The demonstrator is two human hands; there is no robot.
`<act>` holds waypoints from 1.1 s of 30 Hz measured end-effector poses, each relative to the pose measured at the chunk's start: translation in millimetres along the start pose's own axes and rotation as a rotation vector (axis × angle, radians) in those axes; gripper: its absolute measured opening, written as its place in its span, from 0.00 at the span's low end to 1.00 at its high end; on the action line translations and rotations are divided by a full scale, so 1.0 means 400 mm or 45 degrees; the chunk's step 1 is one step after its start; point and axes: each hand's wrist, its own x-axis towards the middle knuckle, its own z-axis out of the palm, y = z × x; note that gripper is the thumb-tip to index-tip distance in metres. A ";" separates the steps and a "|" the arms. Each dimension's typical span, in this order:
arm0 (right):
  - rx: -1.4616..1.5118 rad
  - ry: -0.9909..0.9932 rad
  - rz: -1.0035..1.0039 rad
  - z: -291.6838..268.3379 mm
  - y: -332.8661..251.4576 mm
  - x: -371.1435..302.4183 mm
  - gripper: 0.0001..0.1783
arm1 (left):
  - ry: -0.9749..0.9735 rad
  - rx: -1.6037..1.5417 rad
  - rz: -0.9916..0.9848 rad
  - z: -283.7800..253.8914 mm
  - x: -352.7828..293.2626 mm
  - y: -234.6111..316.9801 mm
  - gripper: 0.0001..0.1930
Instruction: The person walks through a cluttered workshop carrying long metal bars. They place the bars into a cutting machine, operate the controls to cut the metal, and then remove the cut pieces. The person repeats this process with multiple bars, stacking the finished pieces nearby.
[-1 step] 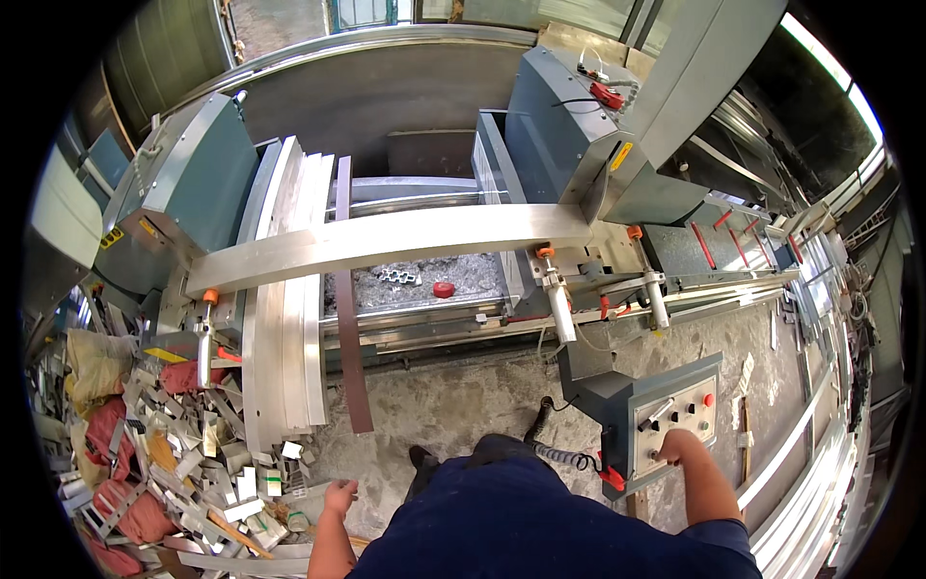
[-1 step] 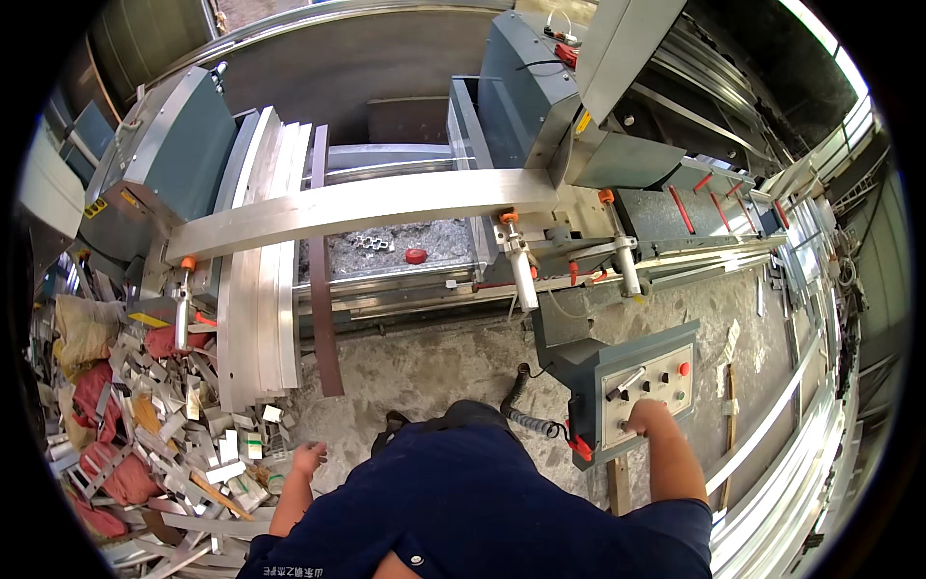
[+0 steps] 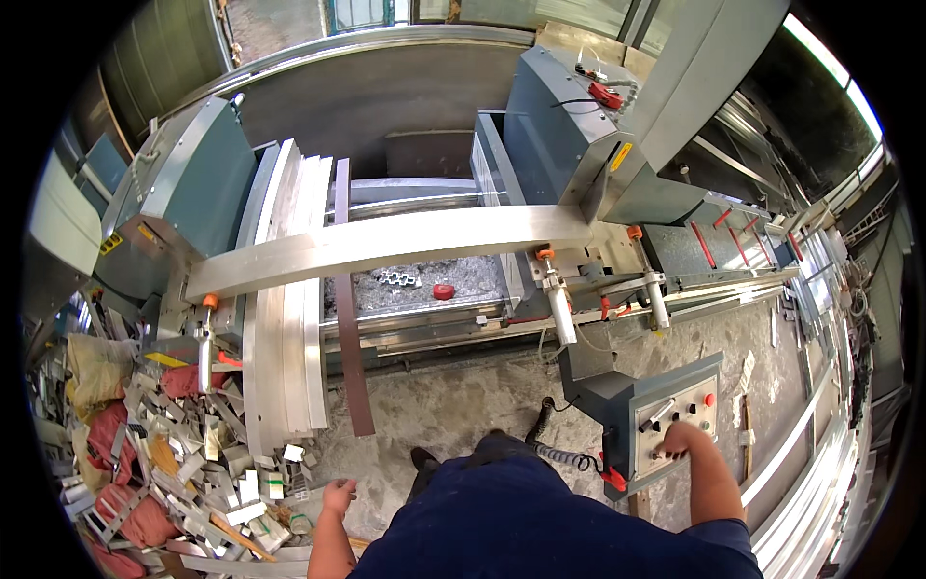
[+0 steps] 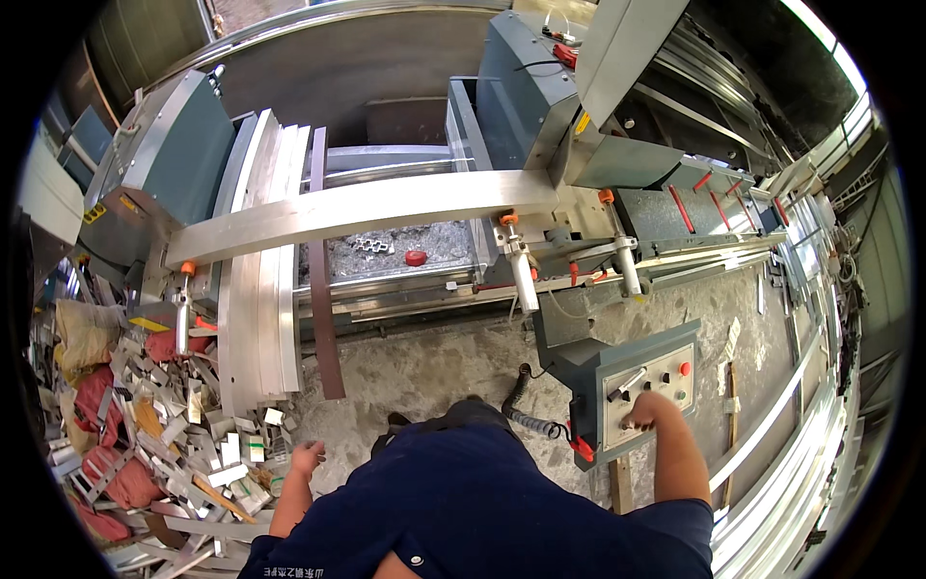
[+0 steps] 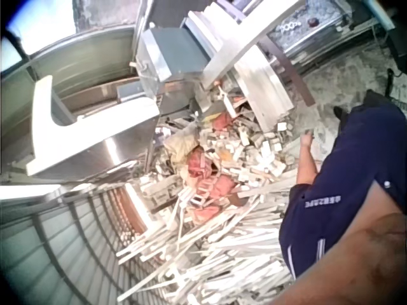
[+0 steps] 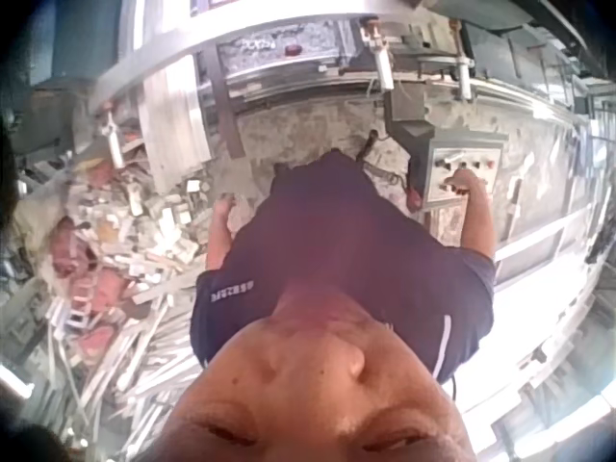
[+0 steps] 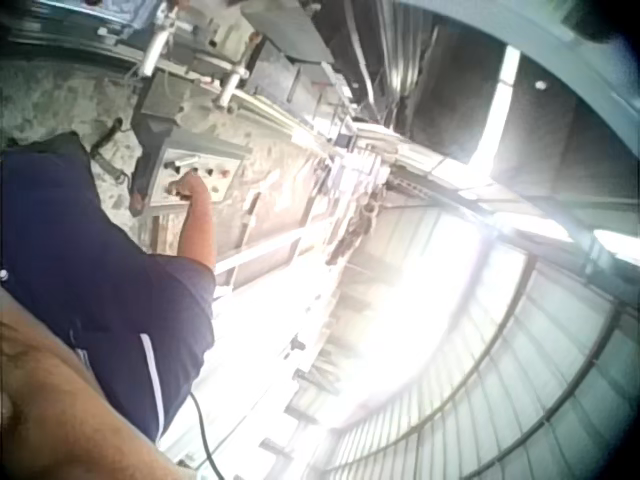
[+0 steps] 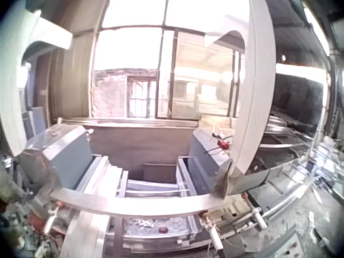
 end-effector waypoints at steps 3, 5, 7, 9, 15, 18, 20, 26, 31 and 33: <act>0.605 0.286 -0.424 -0.191 -0.098 -0.057 0.16 | 0.017 0.038 -0.069 -0.037 -0.001 0.064 0.21; 0.755 0.537 -0.599 -0.306 -0.189 -0.076 0.13 | 0.059 -0.011 -0.116 -0.047 0.008 0.040 0.21; 0.876 0.831 -0.821 -0.390 -0.234 -0.013 0.17 | 0.099 -0.067 -0.225 -0.029 -0.007 -0.009 0.20; 0.796 1.130 -0.954 -0.479 -0.263 0.080 0.24 | 0.102 -0.054 -0.332 0.003 -0.027 -0.027 0.20; 0.757 1.304 -1.162 -0.719 -0.483 0.204 0.47 | -0.099 0.731 -0.004 0.085 -0.164 -0.076 0.20; 0.658 1.209 -1.191 -0.809 -0.581 0.318 0.51 | -0.101 0.989 0.208 0.108 -0.243 -0.087 0.19; 0.621 1.255 -1.258 -0.858 -0.539 0.474 0.54 | -0.118 1.134 0.386 0.132 -0.235 -0.076 0.19; 0.769 0.825 -1.500 -0.872 -0.626 0.432 0.54 | 0.351 -0.282 -0.367 0.233 -0.311 -0.079 0.19; 0.979 0.968 -1.387 -0.809 -0.558 0.282 0.47 | 0.218 -0.047 -0.486 0.248 -0.297 -0.029 0.19; 0.852 0.942 -1.326 -0.777 -0.592 0.122 0.42 | 0.213 -0.020 -0.511 0.238 -0.276 -0.042 0.20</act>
